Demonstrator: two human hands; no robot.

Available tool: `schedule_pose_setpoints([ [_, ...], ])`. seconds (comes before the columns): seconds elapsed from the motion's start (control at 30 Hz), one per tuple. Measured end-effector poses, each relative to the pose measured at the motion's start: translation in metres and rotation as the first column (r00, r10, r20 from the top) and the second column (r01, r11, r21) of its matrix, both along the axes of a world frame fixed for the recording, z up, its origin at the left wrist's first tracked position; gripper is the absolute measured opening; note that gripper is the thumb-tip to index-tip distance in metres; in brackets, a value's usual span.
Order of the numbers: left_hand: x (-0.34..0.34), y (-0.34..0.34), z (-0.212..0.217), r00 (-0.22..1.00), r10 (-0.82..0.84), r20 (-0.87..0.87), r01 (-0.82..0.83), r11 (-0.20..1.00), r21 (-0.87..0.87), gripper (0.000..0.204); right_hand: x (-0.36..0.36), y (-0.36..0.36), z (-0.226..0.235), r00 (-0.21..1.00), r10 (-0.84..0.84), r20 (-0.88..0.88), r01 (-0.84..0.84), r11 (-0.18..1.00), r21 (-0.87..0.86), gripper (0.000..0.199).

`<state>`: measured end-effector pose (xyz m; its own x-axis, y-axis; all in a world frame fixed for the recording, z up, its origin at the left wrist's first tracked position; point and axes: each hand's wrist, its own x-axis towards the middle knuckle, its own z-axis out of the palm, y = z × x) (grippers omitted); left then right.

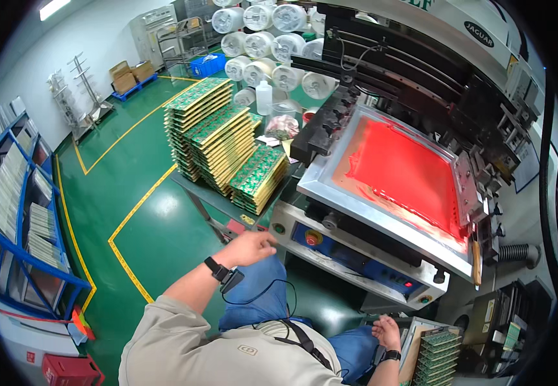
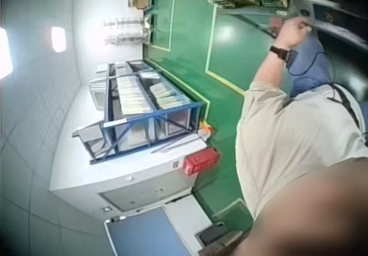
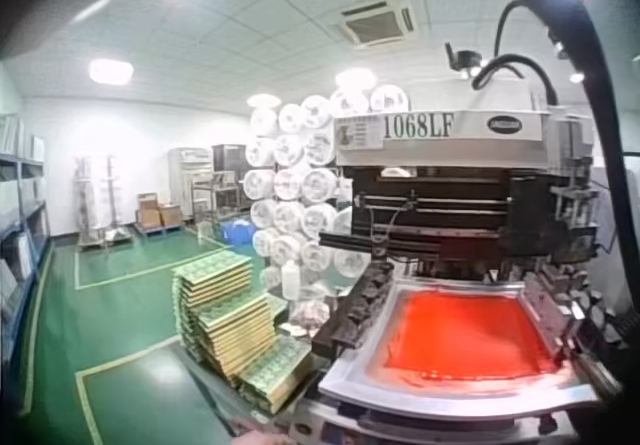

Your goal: Operating a manual screen printing machine to apply solder paste to PCB panels.

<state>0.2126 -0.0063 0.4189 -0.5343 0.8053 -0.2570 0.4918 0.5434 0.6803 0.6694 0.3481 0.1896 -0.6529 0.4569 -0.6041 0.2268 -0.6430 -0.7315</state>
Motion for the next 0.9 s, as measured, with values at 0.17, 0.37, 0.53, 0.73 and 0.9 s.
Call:
schedule_pose_setpoints([
  [0.17,-0.028,0.008,0.043,0.652,0.360,-0.667,-0.083,0.909,0.409,0.043,0.025,0.014,-0.009,0.975,-0.214,-0.058,0.206,0.971,-0.124,0.015],
  [0.37,-0.050,0.036,0.031,0.492,0.536,-0.686,-0.306,0.844,0.440,0.055,0.041,0.016,-0.012,0.965,-0.254,-0.059,0.251,0.966,-0.063,0.019],
  [0.53,-0.064,0.045,-0.001,0.513,0.566,-0.645,-0.379,0.824,0.422,0.060,0.047,0.018,-0.017,0.956,-0.292,-0.036,0.291,0.956,-0.021,0.017],
  [0.73,-0.073,0.044,-0.010,0.597,0.539,-0.594,-0.362,0.842,0.400,0.058,0.044,0.026,-0.025,0.957,-0.290,-0.016,0.290,0.957,-0.013,0.018],
  [0.9,-0.068,0.046,-0.018,0.606,0.540,-0.584,-0.374,0.841,0.390,0.057,0.046,0.032,-0.032,0.964,-0.266,-0.018,0.266,0.964,-0.026,0.019],
])
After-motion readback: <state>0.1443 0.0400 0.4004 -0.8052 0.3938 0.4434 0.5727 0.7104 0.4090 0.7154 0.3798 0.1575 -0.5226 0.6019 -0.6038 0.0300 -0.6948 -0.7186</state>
